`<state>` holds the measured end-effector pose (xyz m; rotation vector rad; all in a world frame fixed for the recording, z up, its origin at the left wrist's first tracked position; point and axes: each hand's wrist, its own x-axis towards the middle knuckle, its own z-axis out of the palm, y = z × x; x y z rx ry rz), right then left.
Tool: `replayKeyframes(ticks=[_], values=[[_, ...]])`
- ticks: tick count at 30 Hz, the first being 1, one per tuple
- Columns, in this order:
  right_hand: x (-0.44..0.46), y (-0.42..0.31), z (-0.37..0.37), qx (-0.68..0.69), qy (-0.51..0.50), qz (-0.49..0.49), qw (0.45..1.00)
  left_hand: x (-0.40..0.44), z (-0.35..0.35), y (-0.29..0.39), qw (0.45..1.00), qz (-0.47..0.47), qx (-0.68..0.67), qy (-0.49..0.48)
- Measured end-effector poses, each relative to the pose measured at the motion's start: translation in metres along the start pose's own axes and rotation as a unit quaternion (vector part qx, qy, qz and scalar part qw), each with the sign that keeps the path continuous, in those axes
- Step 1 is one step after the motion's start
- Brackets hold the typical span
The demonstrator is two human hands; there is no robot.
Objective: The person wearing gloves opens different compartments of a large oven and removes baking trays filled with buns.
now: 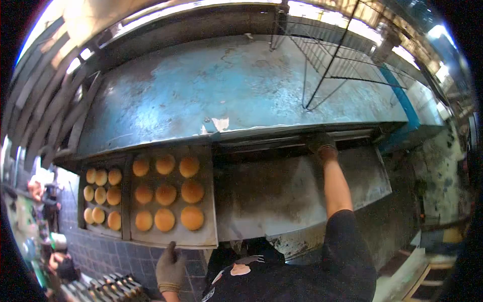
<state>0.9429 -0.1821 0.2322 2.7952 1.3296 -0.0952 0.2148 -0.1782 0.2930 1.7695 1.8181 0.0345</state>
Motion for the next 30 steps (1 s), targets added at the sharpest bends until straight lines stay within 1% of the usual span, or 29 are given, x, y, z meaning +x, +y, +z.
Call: replayKeyframes(ticks=[1,2,3,4,5,6,7,8,9,11,13,14,15,16,17,18,19,20,21,22,24,25,26,27,29,30], values=[[0.005,-0.004,-0.009,0.005,-0.003,-0.019,1.0,-0.004,0.016,0.005,0.999,0.011,-0.027,-0.028],[0.011,-0.001,-0.01,0.002,-0.032,-0.021,0.999,-0.014,0.025,0.012,0.997,0.021,-0.053,-0.054],[0.017,0.004,-0.007,-0.001,-0.062,-0.023,0.998,-0.026,0.026,0.03,0.998,0.002,-0.054,-0.043],[0.023,0.01,-0.002,-0.006,-0.09,-0.022,0.996,-0.032,0.023,0.056,0.999,0.0,-0.027,-0.047],[0.026,0.025,0.017,-0.004,-0.092,-0.036,0.995,-0.038,0.023,0.07,0.999,0.002,0.0,-0.054],[0.026,0.046,0.044,0.021,-0.016,-0.093,0.995,-0.037,0.038,0.058,0.998,0.054,0.024,-0.022],[0.022,0.057,0.061,0.045,0.061,-0.147,0.986,-0.038,0.043,0.058,0.999,0.047,0.02,-0.017],[0.005,0.049,0.053,0.044,0.062,-0.155,0.985,-0.039,0.046,0.059,0.998,0.058,0.021,-0.02],[-0.024,0.029,0.026,0.134,0.067,-0.131,0.98,-0.04,0.046,0.061,0.997,0.07,0.024,-0.025],[-0.065,0.028,0.026,0.216,0.066,-0.11,0.968,-0.043,0.043,0.069,0.998,0.048,0.023,-0.037],[-0.102,0.052,0.063,0.149,0.06,-0.044,0.986,-0.044,0.04,0.073,0.998,0.028,0.023,-0.053],[-0.128,0.058,0.073,0.144,0.058,-0.046,0.987,-0.045,0.04,0.073,0.997,0.033,0.022,-0.061],[-0.156,0.064,0.082,0.182,0.043,-0.009,0.982,-0.046,0.039,0.072,0.997,0.038,0.022,-0.069],[-0.178,0.06,0.077,0.221,0.029,0.03,0.974,-0.047,0.042,0.066,0.997,0.039,0.019,-0.072],[-0.202,0.058,0.071,0.217,0.029,0.031,0.975,-0.048,0.045,0.059,0.996,0.066,0.007,-0.065],[-0.236,0.035,0.035,0.196,0.008,0.053,0.979,-0.05,0.046,0.052,0.994,0.095,-0.004,-0.059],[-0.263,0.023,0.015,0.174,-0.013,0.075,0.982,-0.053,0.044,0.046,0.993,0.097,-0.007,-0.063],[-0.285,0.024,0.019,0.17,-0.011,0.077,0.982,-0.055,0.041,0.04,0.99,0.124,-0.014,-0.07],[-0.312,0.027,0.029,0.178,0.037,0.059,0.982,-0.06,0.038,0.031,0.985,0.152,-0.02,-0.076],[-0.332,0.028,0.038,0.186,0.084,0.042,0.978,-0.065,0.039,0.017,0.984,0.156,-0.022,-0.078],[-0.357,0.026,0.046,0.194,0.103,0.046,0.974,-0.077,0.036,-0.012,0.975,0.21,-0.04,-0.061],[-0.377,0.022,0.046,0.203,0.117,0.048,0.971,-0.087,0.028,-0.026,0.974,0.213,-0.039,-0.066],[-0.39,0.021,0.044,0.187,0.076,0.079,0.976,-0.1,0.02,-0.04,0.981,0.173,-0.024,-0.088],[-0.398,0.016,0.045,0.185,0.079,0.085,0.976,-0.107,0.012,-0.052,0.985,0.135,-0.01,-0.105],[-0.405,0.02,0.054,0.185,0.141,0.028,0.972,-0.12,0.009,-0.101,0.985,0.15,-0.021,-0.088],[-0.404,0.029,0.056,0.195,0.029,0.086,0.977,-0.127,0.01,-0.129,0.985,0.158,-0.033,-0.068]])
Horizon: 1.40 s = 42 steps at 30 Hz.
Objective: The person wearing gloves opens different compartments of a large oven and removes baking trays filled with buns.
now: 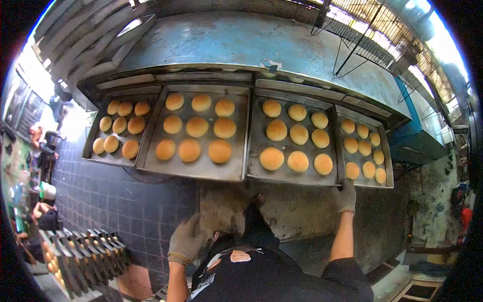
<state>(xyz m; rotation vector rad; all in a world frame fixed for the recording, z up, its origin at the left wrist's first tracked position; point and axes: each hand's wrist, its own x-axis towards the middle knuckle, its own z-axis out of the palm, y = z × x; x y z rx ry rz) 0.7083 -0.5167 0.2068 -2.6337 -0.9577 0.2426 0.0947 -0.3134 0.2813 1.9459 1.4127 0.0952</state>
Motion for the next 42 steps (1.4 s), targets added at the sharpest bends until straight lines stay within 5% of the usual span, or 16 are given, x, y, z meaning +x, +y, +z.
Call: replayKeyframes(ticks=[3,4,5,7,9,11,15,17,20,23,25,28,30,33,37,42], values=[[-0.031,-0.009,0.042,0.059,0.21,-0.046,0.975,-0.031,-0.006,-0.064,0.994,-0.04,-0.065,0.072],[-0.047,-0.037,0.048,0.022,0.236,0.027,0.971,-0.025,-0.002,-0.094,0.994,-0.041,-0.061,0.077],[-0.061,-0.061,0.062,0.03,0.234,0.023,0.972,-0.013,0.006,-0.129,0.967,-0.064,-0.209,0.132],[-0.095,-0.098,0.097,0.322,0.217,0.122,0.913,-0.007,-0.016,-0.162,0.911,-0.09,-0.348,0.202],[-0.115,-0.088,0.196,0.501,0.084,0.198,0.838,0.021,-0.076,-0.163,0.846,-0.139,-0.475,0.198],[-0.175,-0.221,0.175,0.556,-0.052,0.173,0.811,0.067,-0.116,-0.17,0.742,-0.16,-0.606,0.239],[-0.205,-0.382,0.195,0.652,-0.156,0.217,0.71,0.197,-0.122,-0.288,0.67,-0.05,-0.725,0.152],[-0.198,-0.428,0.216,0.766,-0.247,0.218,0.553,0.21,-0.144,-0.25,0.636,-0.096,-0.754,0.134],[-0.184,-0.512,0.191,0.814,-0.296,0.257,0.428,0.241,-0.153,-0.248,0.59,-0.135,-0.79,0.096],[-0.168,-0.548,0.216,0.783,-0.278,0.338,0.441,0.259,-0.16,-0.221,0.561,-0.151,-0.801,0.146],[-0.172,-0.58,0.208,0.753,-0.213,0.328,0.53,0.271,-0.154,-0.243,0.641,-0.235,-0.695,0.225],[-0.182,-0.578,0.193,0.642,-0.25,0.36,0.629,0.259,-0.147,-0.281,0.578,-0.204,-0.767,0.191],[-0.21,-0.55,0.23,0.635,-0.188,0.161,0.732,0.231,-0.162,-0.29,0.563,-0.197,-0.78,0.187],[-0.24,-0.59,0.175,0.798,-0.188,0.332,0.466,0.185,-0.187,-0.322,0.598,-0.233,-0.735,0.219],[-0.285,-0.605,0.147,0.818,-0.16,0.304,0.461,0.147,-0.23,-0.323,0.686,-0.208,-0.62,0.319],[-0.346,-0.574,0.166,0.774,-0.084,0.254,0.573,0.142,-0.233,-0.369,0.764,-0.177,-0.537,0.31]])
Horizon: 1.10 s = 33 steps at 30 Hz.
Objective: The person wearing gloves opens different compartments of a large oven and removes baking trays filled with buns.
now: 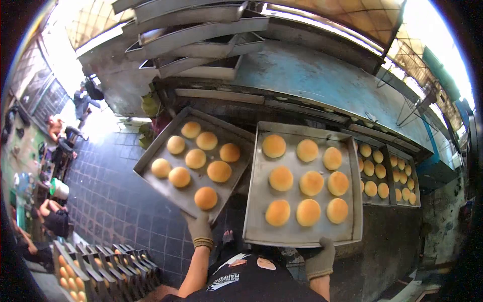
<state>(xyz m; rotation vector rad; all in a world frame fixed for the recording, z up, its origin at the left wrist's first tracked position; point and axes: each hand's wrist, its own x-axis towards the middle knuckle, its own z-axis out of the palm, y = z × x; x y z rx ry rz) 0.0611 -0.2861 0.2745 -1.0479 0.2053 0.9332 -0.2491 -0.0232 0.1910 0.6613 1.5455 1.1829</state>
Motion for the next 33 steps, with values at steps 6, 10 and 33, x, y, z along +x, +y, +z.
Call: replayKeyframes(ticks=[6,10,33], values=[[-0.043,0.0,0.065,0.028,0.026,0.026,0.999,-0.028,-0.058,0.027,0.992,0.017,0.107,-0.069],[-0.013,0.007,0.08,-0.011,-0.024,0.055,0.998,-0.02,-0.091,0.037,0.98,-0.018,0.108,-0.164],[0.173,-0.117,-0.034,-0.665,-0.182,-0.179,0.702,-0.021,-0.029,0.07,0.954,0.163,0.25,-0.012]])
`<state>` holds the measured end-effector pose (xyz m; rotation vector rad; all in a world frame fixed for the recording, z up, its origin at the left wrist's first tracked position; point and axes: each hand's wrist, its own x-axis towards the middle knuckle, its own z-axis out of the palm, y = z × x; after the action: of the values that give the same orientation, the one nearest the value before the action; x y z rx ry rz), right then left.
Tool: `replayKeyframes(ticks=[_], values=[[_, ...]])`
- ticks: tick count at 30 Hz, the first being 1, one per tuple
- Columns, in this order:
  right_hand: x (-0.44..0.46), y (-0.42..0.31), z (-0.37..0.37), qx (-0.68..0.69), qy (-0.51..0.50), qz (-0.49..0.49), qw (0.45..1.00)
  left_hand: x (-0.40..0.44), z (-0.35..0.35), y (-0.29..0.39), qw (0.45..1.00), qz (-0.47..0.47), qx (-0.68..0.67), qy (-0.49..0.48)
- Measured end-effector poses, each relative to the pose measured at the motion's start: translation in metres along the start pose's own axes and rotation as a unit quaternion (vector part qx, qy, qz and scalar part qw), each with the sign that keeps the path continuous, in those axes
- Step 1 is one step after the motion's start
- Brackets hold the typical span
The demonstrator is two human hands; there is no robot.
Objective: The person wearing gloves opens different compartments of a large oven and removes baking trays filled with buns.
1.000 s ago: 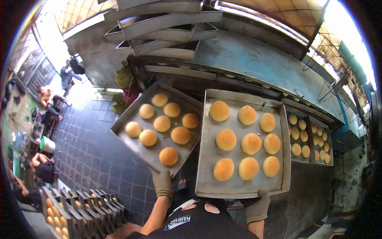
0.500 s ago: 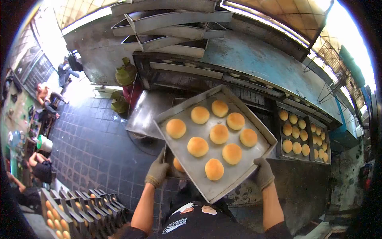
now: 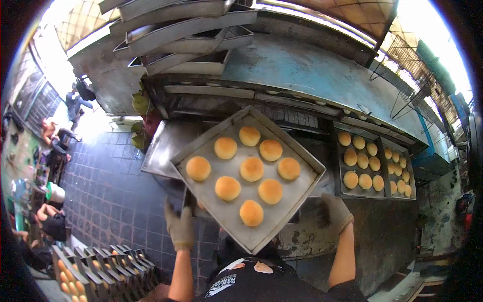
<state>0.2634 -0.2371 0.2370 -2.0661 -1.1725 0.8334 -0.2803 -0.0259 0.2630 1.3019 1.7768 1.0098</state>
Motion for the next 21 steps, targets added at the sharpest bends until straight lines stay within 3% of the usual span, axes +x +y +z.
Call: replayKeyframes(ticks=[1,3,4,6,7,9,11,14,17,18,19,21], values=[[-0.008,0.02,-0.008,0.079,0.033,0.008,0.996,-0.028,0.007,0.001,0.998,0.01,-0.028,0.048],[-0.035,0.025,-0.04,-0.003,0.109,0.249,0.962,-0.09,0.016,0.03,0.984,-0.051,-0.169,-0.001],[-0.044,0.031,-0.048,-0.044,0.142,0.364,0.919,-0.119,0.026,0.025,0.984,-0.048,-0.171,-0.035],[-0.04,0.092,-0.049,-0.003,0.153,0.356,0.922,-0.16,0.05,0.04,0.983,-0.043,-0.168,-0.062],[-0.031,0.121,-0.048,0.086,0.187,0.341,0.917,-0.181,0.057,0.061,0.983,-0.089,-0.114,-0.113],[0.001,0.169,-0.044,0.307,0.261,0.293,0.867,-0.2,0.069,0.07,0.976,-0.135,-0.057,-0.159],[0.038,0.202,-0.039,0.447,0.307,0.257,0.8,-0.203,0.081,0.055,0.961,-0.141,-0.137,-0.197],[0.074,0.232,-0.033,0.512,0.345,0.251,0.745,-0.198,0.084,0.035,0.96,-0.127,-0.165,-0.189],[0.072,0.21,-0.043,0.441,0.397,0.322,0.737,-0.201,0.081,0.046,0.961,-0.125,-0.167,-0.183],[0.068,0.232,-0.04,0.442,0.398,0.321,0.737,-0.201,0.079,0.05,0.962,-0.126,-0.155,-0.184],[0.062,0.278,-0.033,0.375,0.379,0.288,0.795,-0.202,0.076,0.056,0.962,-0.124,-0.156,-0.185],[0.04,0.249,-0.031,0.511,0.406,0.251,0.715,-0.203,0.071,0.064,0.967,-0.101,-0.145,-0.183]])
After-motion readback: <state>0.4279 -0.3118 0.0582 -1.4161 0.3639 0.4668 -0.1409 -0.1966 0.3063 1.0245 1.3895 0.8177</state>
